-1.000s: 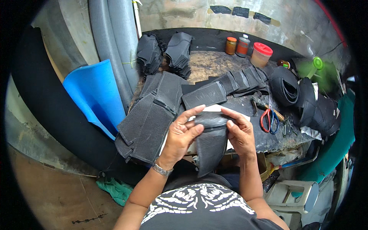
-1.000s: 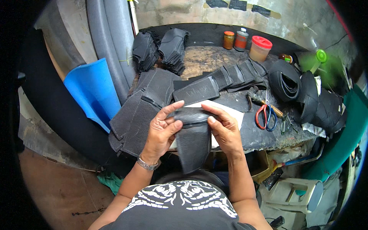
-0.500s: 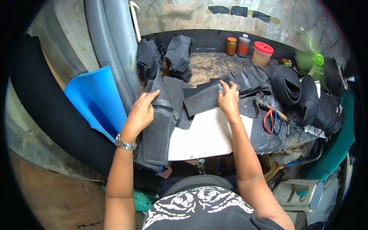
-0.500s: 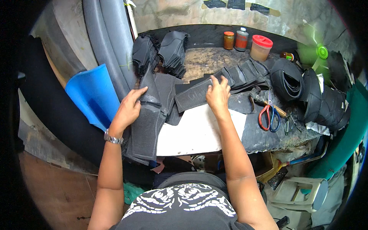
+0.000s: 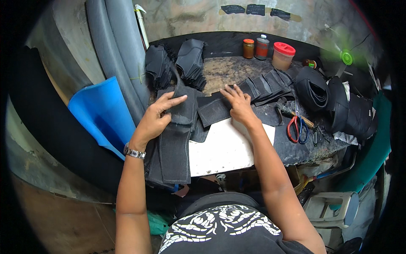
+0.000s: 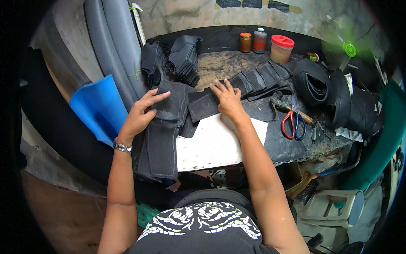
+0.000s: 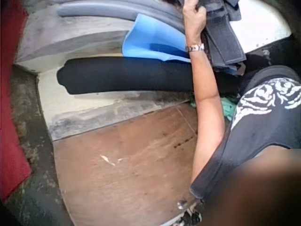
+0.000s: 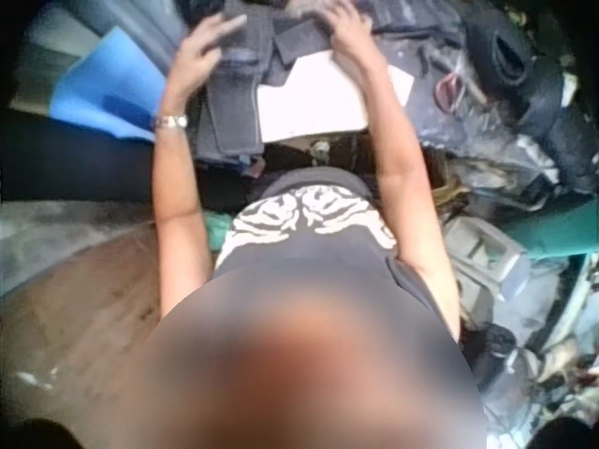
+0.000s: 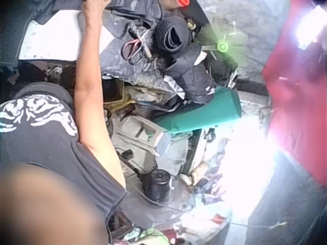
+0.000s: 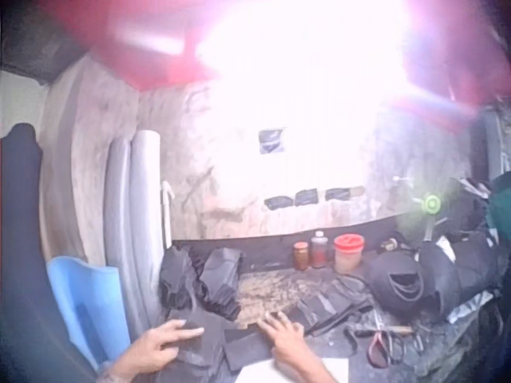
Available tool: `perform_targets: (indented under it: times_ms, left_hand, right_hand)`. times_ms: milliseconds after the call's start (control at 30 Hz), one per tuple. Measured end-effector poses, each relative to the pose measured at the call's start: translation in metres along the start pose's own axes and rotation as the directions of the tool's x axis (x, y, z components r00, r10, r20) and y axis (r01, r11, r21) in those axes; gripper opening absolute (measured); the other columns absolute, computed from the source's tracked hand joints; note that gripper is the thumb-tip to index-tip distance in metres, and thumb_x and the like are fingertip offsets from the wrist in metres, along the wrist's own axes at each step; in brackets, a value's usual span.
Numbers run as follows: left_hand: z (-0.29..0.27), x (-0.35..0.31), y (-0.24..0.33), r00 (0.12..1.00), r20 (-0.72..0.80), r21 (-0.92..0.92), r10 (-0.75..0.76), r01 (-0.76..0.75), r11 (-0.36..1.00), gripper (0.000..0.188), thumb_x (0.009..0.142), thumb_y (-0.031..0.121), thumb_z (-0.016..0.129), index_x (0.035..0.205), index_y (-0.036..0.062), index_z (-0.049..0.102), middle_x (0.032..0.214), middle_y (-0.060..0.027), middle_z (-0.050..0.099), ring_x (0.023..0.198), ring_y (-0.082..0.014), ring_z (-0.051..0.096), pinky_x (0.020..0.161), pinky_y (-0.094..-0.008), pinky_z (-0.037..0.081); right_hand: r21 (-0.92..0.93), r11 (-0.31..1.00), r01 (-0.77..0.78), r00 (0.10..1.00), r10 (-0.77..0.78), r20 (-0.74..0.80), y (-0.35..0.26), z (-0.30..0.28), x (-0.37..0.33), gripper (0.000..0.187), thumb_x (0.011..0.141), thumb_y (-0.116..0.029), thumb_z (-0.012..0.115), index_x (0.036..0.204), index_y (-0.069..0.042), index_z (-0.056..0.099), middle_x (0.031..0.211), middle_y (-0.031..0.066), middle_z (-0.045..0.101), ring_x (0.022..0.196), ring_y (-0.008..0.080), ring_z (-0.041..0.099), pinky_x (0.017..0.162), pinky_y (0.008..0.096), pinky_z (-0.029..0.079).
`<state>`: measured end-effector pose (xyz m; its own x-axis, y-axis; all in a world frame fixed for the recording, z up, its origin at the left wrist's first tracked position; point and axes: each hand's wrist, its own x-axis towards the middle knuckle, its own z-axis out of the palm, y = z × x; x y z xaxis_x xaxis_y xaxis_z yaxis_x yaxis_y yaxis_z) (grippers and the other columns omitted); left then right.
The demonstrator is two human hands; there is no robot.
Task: The person repeatedly picks up black rubber pieces from a workbench, turns them over, and places them into a growing stack. The person also moves a small pile of similar pieces to the side and continues handling individual pieces one at a time.
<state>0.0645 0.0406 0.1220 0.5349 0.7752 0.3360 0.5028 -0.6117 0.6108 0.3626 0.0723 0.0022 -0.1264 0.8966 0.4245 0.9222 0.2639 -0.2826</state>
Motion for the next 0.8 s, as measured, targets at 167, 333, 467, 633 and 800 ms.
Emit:
perform_targets:
  times_ms: [167, 333, 467, 633, 800]
  left_hand:
    - [-0.013, 0.008, 0.003, 0.981, 0.189, -0.284, 0.051, 0.005, 0.959, 0.067, 0.072, -0.009, 0.044, 0.136, 0.0062, 0.052, 0.140, -0.0083, 0.052, 0.131, -0.0217, 0.045, 0.108, -0.0324, 0.034]
    - [0.013, 0.029, -0.020, 0.961, 0.213, 0.433, -0.179, 0.071, 0.899, 0.045, 0.079, -0.007, 0.049, 0.120, 0.0097, 0.058, 0.130, -0.0125, 0.053, 0.113, -0.0313, 0.055, 0.093, -0.0359, 0.045]
    - [0.022, 0.023, -0.034, 0.988, 0.142, 0.586, 0.058, -0.131, 0.800, 0.035, 0.084, -0.006, 0.050, 0.114, 0.0102, 0.058, 0.127, -0.0153, 0.051, 0.116, -0.0319, 0.053, 0.098, -0.0427, 0.040]
    - [0.020, 0.015, -0.022, 0.992, 0.085, 0.569, 0.097, -0.128, 0.812, 0.022, 0.090, 0.000, 0.050, 0.108, 0.0056, 0.062, 0.114, -0.0143, 0.059, 0.107, -0.0303, 0.055, 0.093, -0.0435, 0.039]
    - [0.049, 0.022, 0.005, 0.935, -0.155, 0.577, 0.319, -0.176, 0.797, 0.019, 0.092, 0.007, 0.054, 0.108, 0.0013, 0.062, 0.107, -0.0163, 0.061, 0.097, -0.0306, 0.059, 0.087, -0.0420, 0.044]
  right_hand:
    - [0.003, 1.000, -0.026, 0.994, 0.027, -0.107, 0.005, 0.005, -0.002, 0.061, 0.068, 0.006, 0.053, 0.126, -0.012, 0.057, 0.119, 0.0140, 0.052, 0.119, 0.0325, 0.044, 0.102, 0.0459, 0.030]
    - [0.242, 0.955, -0.169, 0.900, 0.250, -0.357, 0.029, -0.017, -0.009, 0.035, 0.070, -0.001, 0.055, 0.104, -0.007, 0.061, 0.106, 0.0134, 0.057, 0.108, 0.0328, 0.049, 0.095, 0.0473, 0.035]
    - [0.915, 0.371, 0.156, 0.852, 0.418, -0.315, 0.049, -0.043, -0.017, 0.010, 0.091, -0.014, 0.063, 0.095, -0.008, 0.056, 0.088, 0.0062, 0.065, 0.081, 0.0132, 0.060, 0.071, 0.0267, 0.046]
    - [0.964, 0.250, 0.097, 0.869, 0.451, -0.204, 0.050, -0.049, -0.022, 0.008, 0.099, -0.009, 0.047, 0.104, -0.007, 0.053, 0.093, 0.0081, 0.066, 0.083, 0.0133, 0.061, 0.088, 0.0263, 0.044]
    - [0.620, 0.783, 0.055, 0.922, 0.199, -0.333, 0.043, -0.031, -0.009, 0.039, 0.084, 0.009, 0.040, 0.118, -0.002, 0.057, 0.114, 0.0134, 0.061, 0.112, 0.0239, 0.056, 0.102, 0.0312, 0.039]
